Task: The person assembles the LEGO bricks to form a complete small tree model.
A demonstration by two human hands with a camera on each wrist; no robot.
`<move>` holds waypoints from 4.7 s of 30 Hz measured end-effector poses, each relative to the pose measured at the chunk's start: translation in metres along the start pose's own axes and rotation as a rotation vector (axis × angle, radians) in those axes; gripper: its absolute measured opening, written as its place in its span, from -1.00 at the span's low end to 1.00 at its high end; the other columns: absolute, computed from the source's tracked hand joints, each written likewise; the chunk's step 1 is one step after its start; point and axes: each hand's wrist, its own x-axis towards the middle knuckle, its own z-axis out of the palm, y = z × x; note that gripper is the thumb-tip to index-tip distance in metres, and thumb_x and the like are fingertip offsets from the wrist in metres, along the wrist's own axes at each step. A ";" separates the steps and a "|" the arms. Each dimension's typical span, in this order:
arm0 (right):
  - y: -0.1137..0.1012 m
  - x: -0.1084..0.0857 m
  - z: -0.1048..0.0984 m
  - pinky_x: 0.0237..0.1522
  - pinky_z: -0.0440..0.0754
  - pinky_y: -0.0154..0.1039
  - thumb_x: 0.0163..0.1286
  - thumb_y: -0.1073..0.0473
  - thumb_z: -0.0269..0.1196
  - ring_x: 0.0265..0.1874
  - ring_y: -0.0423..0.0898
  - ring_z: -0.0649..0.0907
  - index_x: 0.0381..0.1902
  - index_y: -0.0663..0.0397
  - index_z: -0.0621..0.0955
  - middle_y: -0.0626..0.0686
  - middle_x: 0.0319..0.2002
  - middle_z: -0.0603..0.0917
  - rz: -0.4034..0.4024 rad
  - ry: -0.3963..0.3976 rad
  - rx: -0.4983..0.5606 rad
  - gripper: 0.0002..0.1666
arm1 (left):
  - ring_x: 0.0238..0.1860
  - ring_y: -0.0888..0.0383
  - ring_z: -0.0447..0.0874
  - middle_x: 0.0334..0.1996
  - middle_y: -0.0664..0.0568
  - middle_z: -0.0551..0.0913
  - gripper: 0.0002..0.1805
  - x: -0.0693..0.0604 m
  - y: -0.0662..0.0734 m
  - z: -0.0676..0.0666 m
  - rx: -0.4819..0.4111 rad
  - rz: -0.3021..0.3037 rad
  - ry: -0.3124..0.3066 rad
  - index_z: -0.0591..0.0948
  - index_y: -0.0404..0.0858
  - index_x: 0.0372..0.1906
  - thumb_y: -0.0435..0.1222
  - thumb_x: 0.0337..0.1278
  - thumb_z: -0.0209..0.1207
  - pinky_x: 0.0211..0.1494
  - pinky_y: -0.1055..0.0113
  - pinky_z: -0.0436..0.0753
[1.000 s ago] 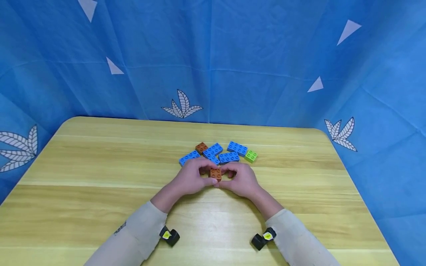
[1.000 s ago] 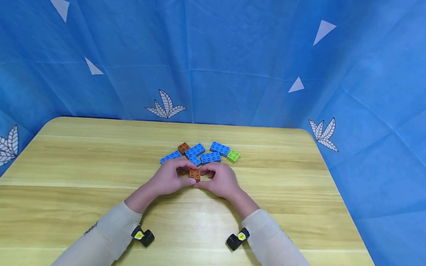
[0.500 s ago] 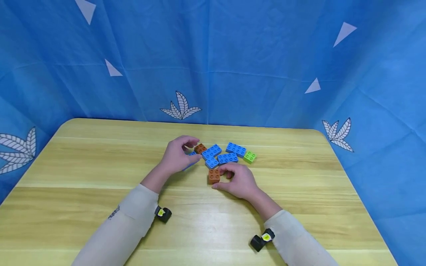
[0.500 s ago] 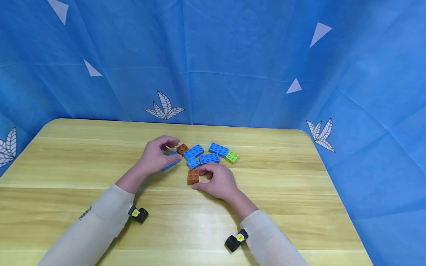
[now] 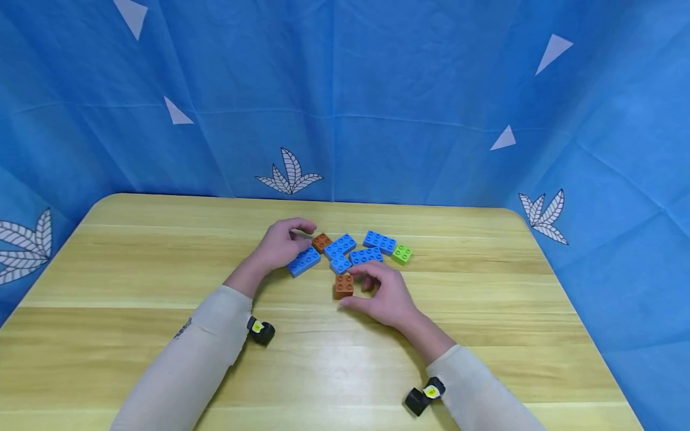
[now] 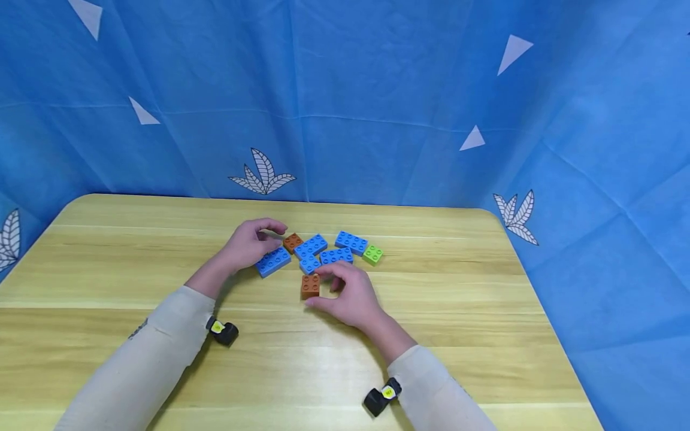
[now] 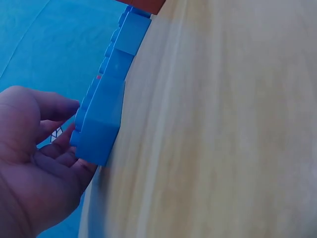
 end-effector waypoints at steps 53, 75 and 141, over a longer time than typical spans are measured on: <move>0.002 0.002 0.002 -0.41 0.49 -0.23 0.00 0.08 0.63 -0.45 -0.09 0.52 -0.14 -0.07 0.73 -0.05 -0.32 0.66 0.008 0.005 0.008 -0.56 | -0.28 0.02 0.47 -0.18 0.04 0.58 -0.57 -0.024 0.016 -0.001 0.096 0.039 0.086 0.66 -0.16 0.10 -0.21 0.11 0.45 -0.27 0.18 0.51; 0.006 0.002 0.003 -0.44 0.50 -0.24 0.00 0.07 0.63 -0.47 -0.13 0.52 -0.17 -0.10 0.73 -0.09 -0.32 0.67 -0.021 0.023 0.000 -0.58 | -0.49 0.08 0.43 -0.30 -0.10 0.59 -0.61 -0.054 0.037 0.027 0.025 0.191 -0.058 0.70 -0.22 0.01 -0.27 0.05 0.49 -0.45 0.30 0.43; 0.005 0.001 0.005 -0.46 0.48 -0.23 0.01 0.11 0.63 -0.50 -0.12 0.50 -0.22 -0.05 0.73 -0.03 -0.46 0.59 0.002 0.020 -0.031 -0.63 | -0.54 0.17 0.40 -0.23 0.08 0.61 -0.50 -0.062 0.036 0.040 0.144 0.298 -0.055 0.72 -0.27 -0.01 -0.23 -0.14 0.59 -0.44 0.31 0.45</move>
